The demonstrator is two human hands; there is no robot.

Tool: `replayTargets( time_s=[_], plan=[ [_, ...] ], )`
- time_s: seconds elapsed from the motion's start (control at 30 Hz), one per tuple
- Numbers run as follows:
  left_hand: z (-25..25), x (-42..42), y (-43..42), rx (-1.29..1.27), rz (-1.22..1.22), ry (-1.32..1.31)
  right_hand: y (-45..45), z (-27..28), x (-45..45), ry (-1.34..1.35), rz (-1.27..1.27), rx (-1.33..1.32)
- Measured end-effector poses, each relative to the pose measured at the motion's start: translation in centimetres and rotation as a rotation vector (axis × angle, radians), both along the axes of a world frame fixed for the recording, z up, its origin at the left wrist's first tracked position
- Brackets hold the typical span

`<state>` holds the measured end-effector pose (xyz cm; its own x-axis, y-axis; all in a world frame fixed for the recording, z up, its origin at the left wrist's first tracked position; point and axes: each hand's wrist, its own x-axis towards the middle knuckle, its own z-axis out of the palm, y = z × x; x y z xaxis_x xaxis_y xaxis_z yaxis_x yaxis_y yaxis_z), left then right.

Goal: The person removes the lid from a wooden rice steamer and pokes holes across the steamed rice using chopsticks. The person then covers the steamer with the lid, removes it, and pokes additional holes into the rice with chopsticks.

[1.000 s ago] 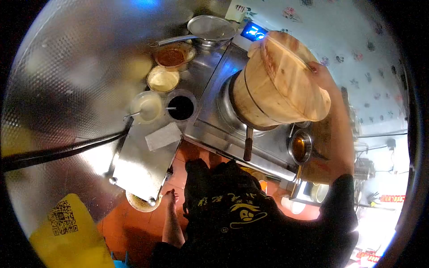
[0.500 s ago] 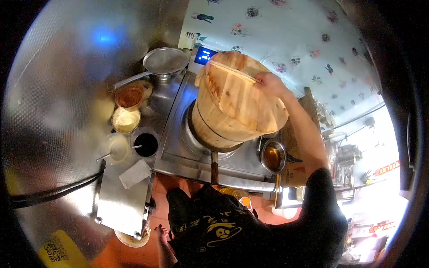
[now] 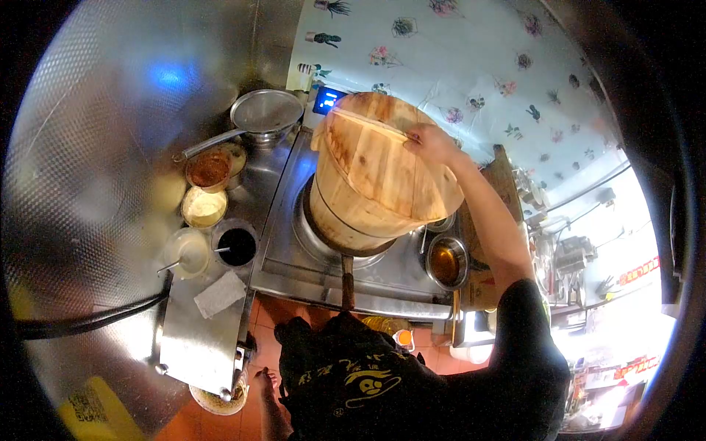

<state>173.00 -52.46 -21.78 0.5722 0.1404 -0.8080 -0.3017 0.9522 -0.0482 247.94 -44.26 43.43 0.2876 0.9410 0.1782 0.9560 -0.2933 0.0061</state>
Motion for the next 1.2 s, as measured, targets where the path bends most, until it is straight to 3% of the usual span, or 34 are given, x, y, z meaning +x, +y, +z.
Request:
replayTargets(
  time_s=[0.4, 0.5, 0.6, 0.7, 0.77, 0.9, 1.2],
  plan=[
    [3.2, -3.2, -6.5, -0.018, -0.031, 0.119, 0.3, 0.2, 0.0, 0.025, -0.143, -0.081],
    [3.5, -3.2, -6.3, -0.001, -0.040, 0.137, -0.6, 0.5, 0.1, -0.093, -0.089, 0.100],
    [4.0, -3.0, -5.1, 0.027, -0.059, 0.151, -4.1, 7.2, -1.0, -0.020, -0.210, 0.080],
    [4.0, -1.2, -2.9, 0.065, -0.065, 0.152, -9.0, 9.7, 0.0, 0.345, -0.342, 0.373],
    [4.4, 0.2, -1.1, 0.107, -0.070, 0.161, -13.1, 10.4, 0.9, 0.373, -0.284, 0.507],
    [5.9, 2.7, 2.3, 0.190, -0.100, 0.185, -19.5, 11.0, -3.4, 0.624, -0.411, 0.828],
    [11.2, 7.4, 6.8, 0.365, -0.166, 0.274, -29.4, 4.9, -12.1, 0.918, -0.528, 1.211]
  ],
)
